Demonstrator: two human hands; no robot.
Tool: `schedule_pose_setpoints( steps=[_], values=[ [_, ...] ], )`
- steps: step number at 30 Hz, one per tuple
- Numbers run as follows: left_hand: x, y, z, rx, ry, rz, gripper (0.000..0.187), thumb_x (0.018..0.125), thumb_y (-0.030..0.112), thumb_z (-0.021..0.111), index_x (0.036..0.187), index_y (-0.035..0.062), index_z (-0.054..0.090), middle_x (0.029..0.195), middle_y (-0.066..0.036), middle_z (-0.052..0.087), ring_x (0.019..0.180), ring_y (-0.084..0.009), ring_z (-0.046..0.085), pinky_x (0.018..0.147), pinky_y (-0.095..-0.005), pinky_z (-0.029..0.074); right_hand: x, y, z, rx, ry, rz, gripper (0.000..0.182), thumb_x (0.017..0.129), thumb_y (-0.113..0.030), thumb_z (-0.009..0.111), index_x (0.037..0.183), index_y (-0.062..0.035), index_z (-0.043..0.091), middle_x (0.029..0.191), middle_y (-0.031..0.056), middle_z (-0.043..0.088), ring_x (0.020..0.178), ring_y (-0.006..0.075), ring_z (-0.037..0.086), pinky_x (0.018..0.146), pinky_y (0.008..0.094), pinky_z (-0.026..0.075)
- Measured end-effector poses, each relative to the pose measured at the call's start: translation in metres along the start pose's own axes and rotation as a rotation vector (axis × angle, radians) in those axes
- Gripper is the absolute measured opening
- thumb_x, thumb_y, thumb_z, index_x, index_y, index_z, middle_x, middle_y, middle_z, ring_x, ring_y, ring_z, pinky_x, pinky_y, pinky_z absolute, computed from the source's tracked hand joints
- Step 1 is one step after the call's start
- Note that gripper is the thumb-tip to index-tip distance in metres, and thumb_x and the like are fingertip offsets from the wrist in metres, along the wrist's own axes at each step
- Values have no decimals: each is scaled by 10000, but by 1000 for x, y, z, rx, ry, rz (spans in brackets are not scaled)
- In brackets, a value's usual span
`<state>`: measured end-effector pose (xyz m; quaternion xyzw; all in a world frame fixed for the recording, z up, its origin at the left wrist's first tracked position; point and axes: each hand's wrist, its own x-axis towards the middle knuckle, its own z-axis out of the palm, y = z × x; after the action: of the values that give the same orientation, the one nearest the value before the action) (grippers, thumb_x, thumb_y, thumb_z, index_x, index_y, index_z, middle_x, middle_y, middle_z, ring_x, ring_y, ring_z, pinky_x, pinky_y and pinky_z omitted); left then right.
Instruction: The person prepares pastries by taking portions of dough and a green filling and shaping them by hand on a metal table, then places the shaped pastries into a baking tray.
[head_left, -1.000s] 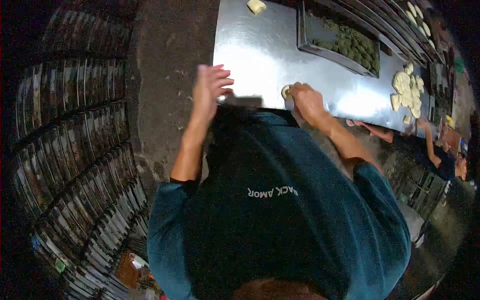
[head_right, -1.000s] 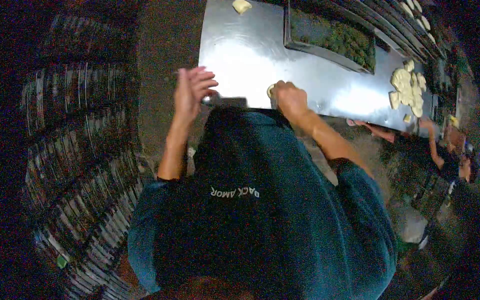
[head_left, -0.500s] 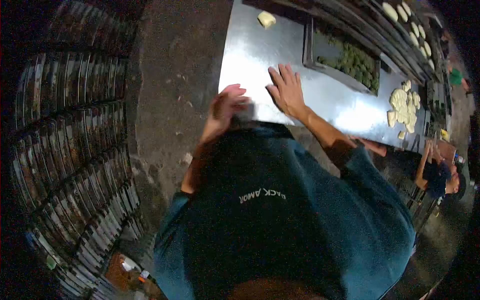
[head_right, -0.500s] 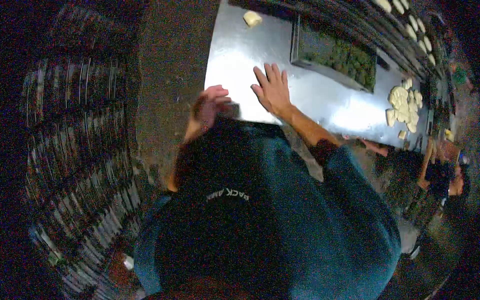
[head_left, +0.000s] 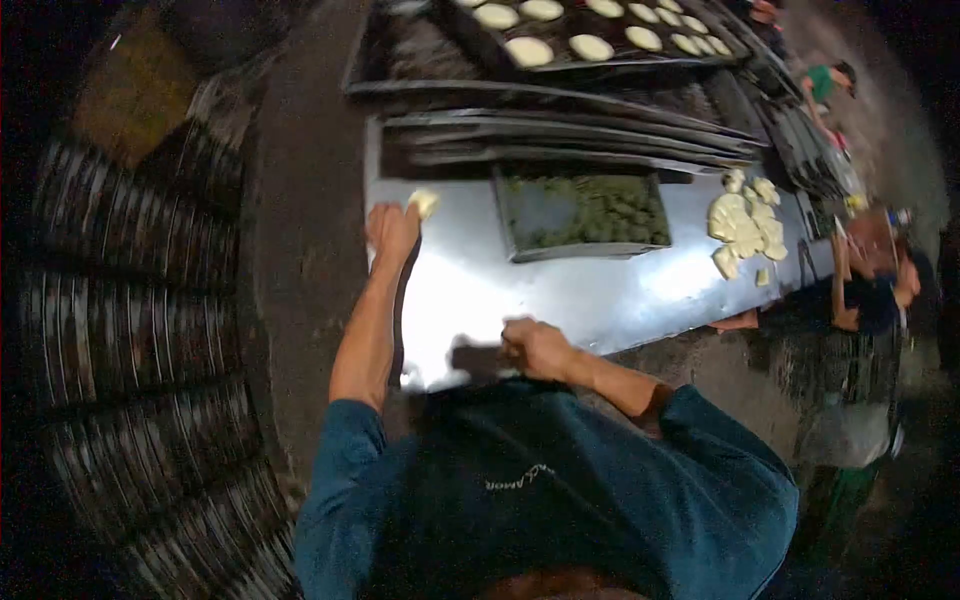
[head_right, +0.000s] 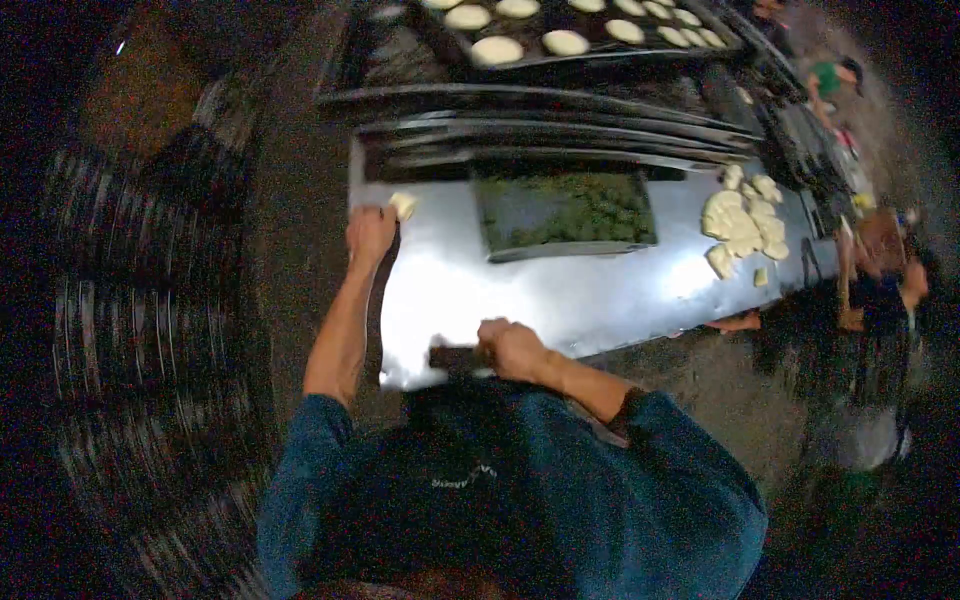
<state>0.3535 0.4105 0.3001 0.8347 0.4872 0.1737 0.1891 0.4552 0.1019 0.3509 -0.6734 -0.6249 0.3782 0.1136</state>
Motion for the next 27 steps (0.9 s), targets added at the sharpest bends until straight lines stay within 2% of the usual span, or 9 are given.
schedule_pose_setpoints(
  steps=[3, 5, 6, 7, 8, 10, 16, 23, 27],
  values=[
    [6, 15, 18, 59, 23, 45, 337, 816, 302, 564, 935, -1, 652, 992, -201, 596, 995, -359, 537, 872, -454, 418, -22, 22, -14, 129, 55, 1, 188, 789, -147, 601, 917, -10, 577, 908, 218, 599, 832, 334, 574, 768, 403, 463],
    [10, 15, 15, -60, -48, 160, 299, 779, 276, 605, 860, -11, 586, 945, -196, 599, 902, -345, 560, 804, -439, 438, -34, 40, -30, 1511, 61, 379, 156, 896, -273, 553, 950, -131, 587, 788, 44, 541, 701, 157, 527, 678, 326, 445],
    [5, 20, 11, -386, -101, 48, 280, 773, 257, 623, 800, -9, 541, 820, -167, 586, 757, -292, 569, 705, -388, 450, -40, 59, -54, 618, 144, 166, 272, 893, -318, 565, 1078, -120, 562, 797, 34, 541, 705, 123, 498, 707, 301, 433],
    [0, 22, 10, -574, -51, 60, 199, 793, 174, 626, 783, 10, 512, 711, -93, 553, 655, -210, 538, 614, -323, 433, -48, 66, -94, 1042, 192, 387, 323, 865, -294, 610, 1104, -85, 546, 809, 46, 574, 735, 138, 533, 726, 317, 451],
    [-8, 37, -9, -651, -123, -46, 112, 813, 86, 605, 828, 26, 511, 734, -59, 575, 674, -146, 543, 598, -272, 429, -73, 31, -159, 396, 298, 328, 351, 828, -211, 663, 1128, -71, 547, 824, 43, 598, 785, 128, 568, 723, 310, 476],
    [-24, 60, -26, -1057, -209, -266, 184, 834, 43, 600, 987, -14, 516, 853, -104, 611, 699, -137, 580, 611, -247, 472, -94, 91, -231, 335, 759, 104, 482, 734, -205, 743, 1149, -62, 544, 803, 66, 626, 732, 155, 609, 645, 313, 503],
    [-59, 118, -15, -1231, -362, -383, 269, 847, 68, 596, 1088, -48, 573, 916, -114, 628, 741, -159, 612, 627, -260, 518, -120, 192, -474, 123, 1026, 253, 364, 751, -212, 696, 1051, -10, 653, 912, 107, 683, 836, 203, 649, 785, 319, 486],
    [-87, 189, -17, -1123, -398, -275, 317, 854, 86, 603, 1147, -17, 543, 898, -97, 633, 704, -141, 618, 490, -230, 503, -61, 258, -463, -391, 856, 706, 274, 778, -338, 630, 934, -125, 707, 850, 178, 670, 805, 378, 644, 745, 422, 506],
    [-82, 212, -28, -1293, -475, -189, 226, 860, 74, 588, 1067, -18, 589, 955, -106, 636, 820, -166, 627, 652, -278, 539, -42, 135, -361, 41, 1272, 49, 211, 843, -273, 614, 912, -85, 682, 805, 130, 670, 738, 251, 660, 657, 347, 506]
  ],
)
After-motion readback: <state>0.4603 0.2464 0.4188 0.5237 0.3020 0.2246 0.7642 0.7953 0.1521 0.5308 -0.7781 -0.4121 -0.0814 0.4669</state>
